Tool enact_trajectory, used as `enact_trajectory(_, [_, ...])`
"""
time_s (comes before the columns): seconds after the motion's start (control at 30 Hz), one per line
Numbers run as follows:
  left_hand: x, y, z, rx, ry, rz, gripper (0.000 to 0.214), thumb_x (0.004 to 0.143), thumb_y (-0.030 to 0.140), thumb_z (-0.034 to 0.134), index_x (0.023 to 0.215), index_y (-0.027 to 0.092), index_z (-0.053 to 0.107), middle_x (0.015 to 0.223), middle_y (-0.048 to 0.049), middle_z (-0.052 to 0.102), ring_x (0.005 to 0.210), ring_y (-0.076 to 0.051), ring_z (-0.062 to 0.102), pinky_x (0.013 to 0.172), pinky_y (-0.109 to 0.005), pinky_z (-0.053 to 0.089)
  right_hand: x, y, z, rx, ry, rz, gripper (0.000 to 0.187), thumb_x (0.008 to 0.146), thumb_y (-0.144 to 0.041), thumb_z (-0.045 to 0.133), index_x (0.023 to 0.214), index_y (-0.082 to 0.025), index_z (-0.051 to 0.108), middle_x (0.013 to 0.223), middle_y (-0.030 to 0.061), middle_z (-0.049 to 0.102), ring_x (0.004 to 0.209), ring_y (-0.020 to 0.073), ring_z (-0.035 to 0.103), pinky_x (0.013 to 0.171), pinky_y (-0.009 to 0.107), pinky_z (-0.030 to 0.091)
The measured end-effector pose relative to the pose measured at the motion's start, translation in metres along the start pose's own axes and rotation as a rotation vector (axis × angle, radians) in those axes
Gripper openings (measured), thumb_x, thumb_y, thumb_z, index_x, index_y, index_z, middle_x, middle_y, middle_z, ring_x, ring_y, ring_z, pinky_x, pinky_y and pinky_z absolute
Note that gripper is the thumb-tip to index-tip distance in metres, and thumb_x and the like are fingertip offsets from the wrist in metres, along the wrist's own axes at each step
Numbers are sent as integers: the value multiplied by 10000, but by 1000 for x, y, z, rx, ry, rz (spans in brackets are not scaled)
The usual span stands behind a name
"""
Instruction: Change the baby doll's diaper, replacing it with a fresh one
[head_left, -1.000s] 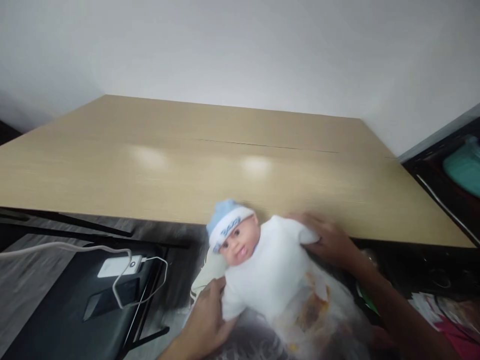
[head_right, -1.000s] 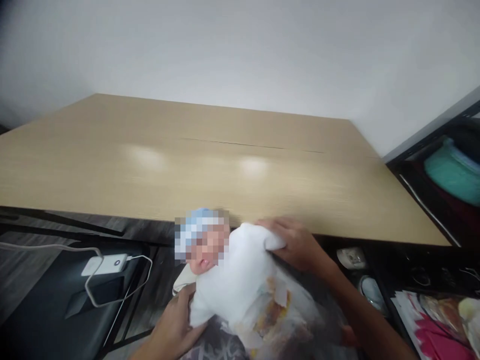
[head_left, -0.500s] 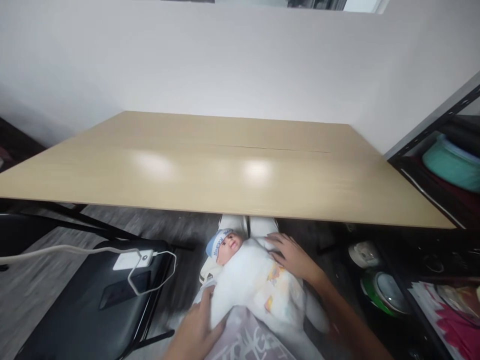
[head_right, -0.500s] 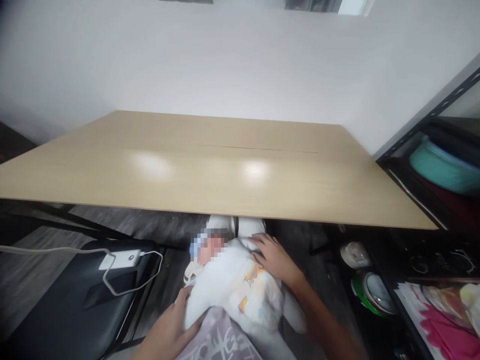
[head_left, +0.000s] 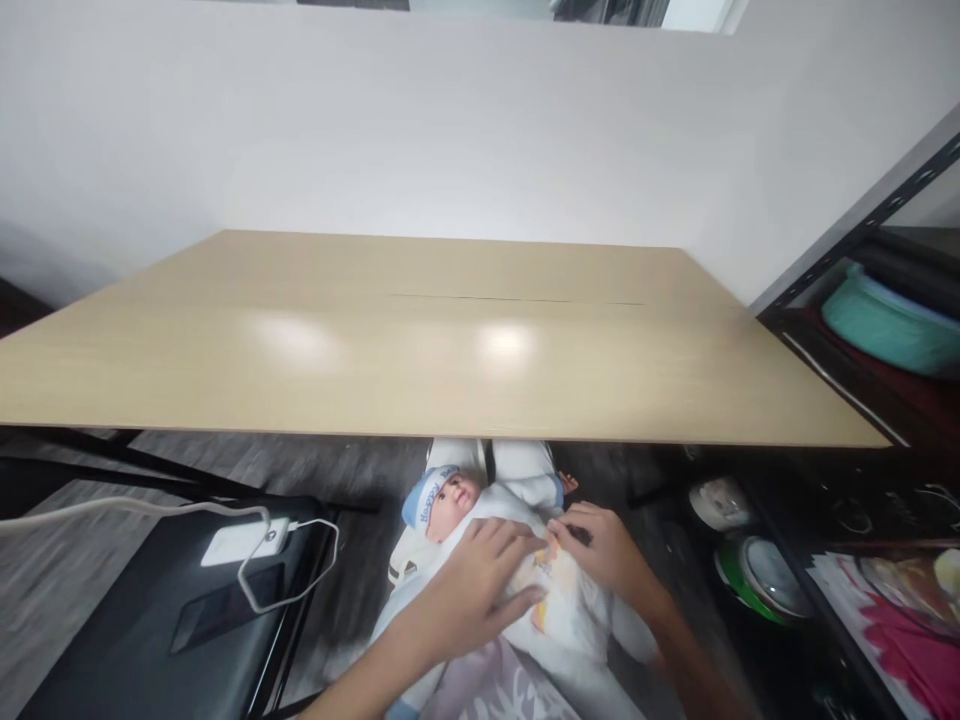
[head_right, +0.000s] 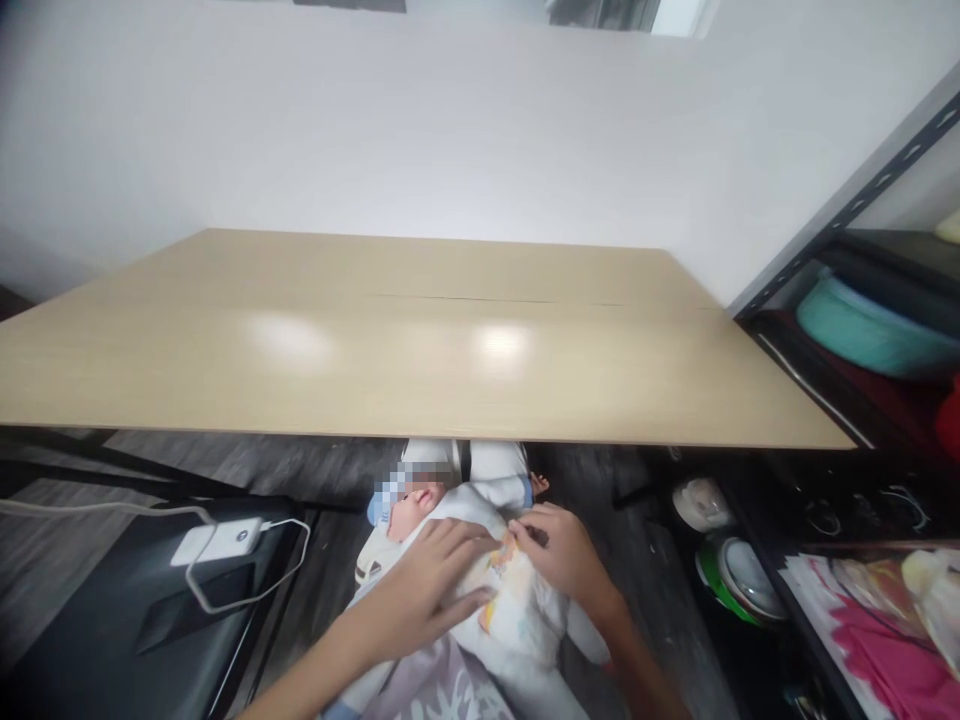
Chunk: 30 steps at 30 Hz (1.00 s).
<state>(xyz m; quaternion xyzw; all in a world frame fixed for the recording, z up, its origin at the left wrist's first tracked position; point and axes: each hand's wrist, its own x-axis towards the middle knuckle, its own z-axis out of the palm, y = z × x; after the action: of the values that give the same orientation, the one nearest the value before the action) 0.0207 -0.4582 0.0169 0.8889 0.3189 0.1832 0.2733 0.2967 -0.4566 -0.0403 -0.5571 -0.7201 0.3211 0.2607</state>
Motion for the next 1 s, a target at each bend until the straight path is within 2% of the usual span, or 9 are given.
enact_trajectory(0.1, [14,1,9,26,-52,30,349,1122,510,636,1366,267,694,1288,-84,730,1168,-294,654,1035,-478,499,0,21,3,-30,85,57,478,1124,-479,531,809,-220,781,830,56,769,797,221,709,774,335,496])
enact_trajectory(0.2, [14,-2,6,-1,-32,36,292,1118,520,652,1213,254,725,1230,-65,725,1143,-270,640,1038,-460,455,3,33,0,-119,204,167,424,1110,-510,541,974,-229,828,969,96,828,876,279,753,839,389,557])
enact_trajectory(0.33, [7,-6,8,2,3,79,194,1160,387,589,1106,217,664,1185,-53,738,1081,-241,623,993,-415,447,8,21,-4,-69,242,154,388,1103,-502,556,1214,-225,803,1150,136,827,1049,322,779,955,471,623])
enact_trajectory(0.4, [2,-7,14,30,36,126,165,1180,297,520,1093,209,631,1197,-56,755,1076,-237,621,1010,-412,447,9,2,-2,8,172,79,356,1110,-461,563,1264,-224,780,1257,139,807,1187,313,760,1053,479,619])
enact_trajectory(0.47, [-4,-7,20,26,84,159,159,1185,238,476,1123,212,620,1221,-54,770,1098,-235,625,1046,-413,446,9,-20,1,51,20,-42,330,1103,-368,585,1356,-237,752,1414,128,757,1343,291,702,1189,473,563])
enact_trajectory(0.6, [-21,-5,17,-121,165,58,159,1178,246,474,1195,217,630,1231,-73,764,1125,-238,634,1028,-390,478,8,-51,6,16,-266,-249,486,1062,-198,603,1541,-269,655,1618,98,632,1512,255,576,1317,448,448])
enact_trajectory(0.73, [-49,2,1,-295,-1,-58,210,1176,316,465,1129,222,647,1154,-78,744,1085,-227,658,996,-369,518,5,-60,-1,-45,-246,-232,308,1148,-325,554,1391,-268,734,1385,93,723,1339,254,658,1201,433,520])
enact_trajectory(0.87, [-76,8,-9,-373,-203,-124,224,1164,348,496,1086,236,674,1077,-63,743,1081,-226,665,966,-348,537,-16,-57,-22,-51,-180,-117,286,1159,-386,506,1165,-245,754,1172,83,770,1154,270,698,1083,442,546])
enact_trajectory(1.0, [-66,3,-5,-414,-235,-81,287,1128,455,528,1043,231,687,978,-68,735,985,-236,652,935,-368,545,-50,-47,-49,47,-275,143,442,1164,-519,442,920,-239,681,945,36,760,904,232,697,812,336,534])
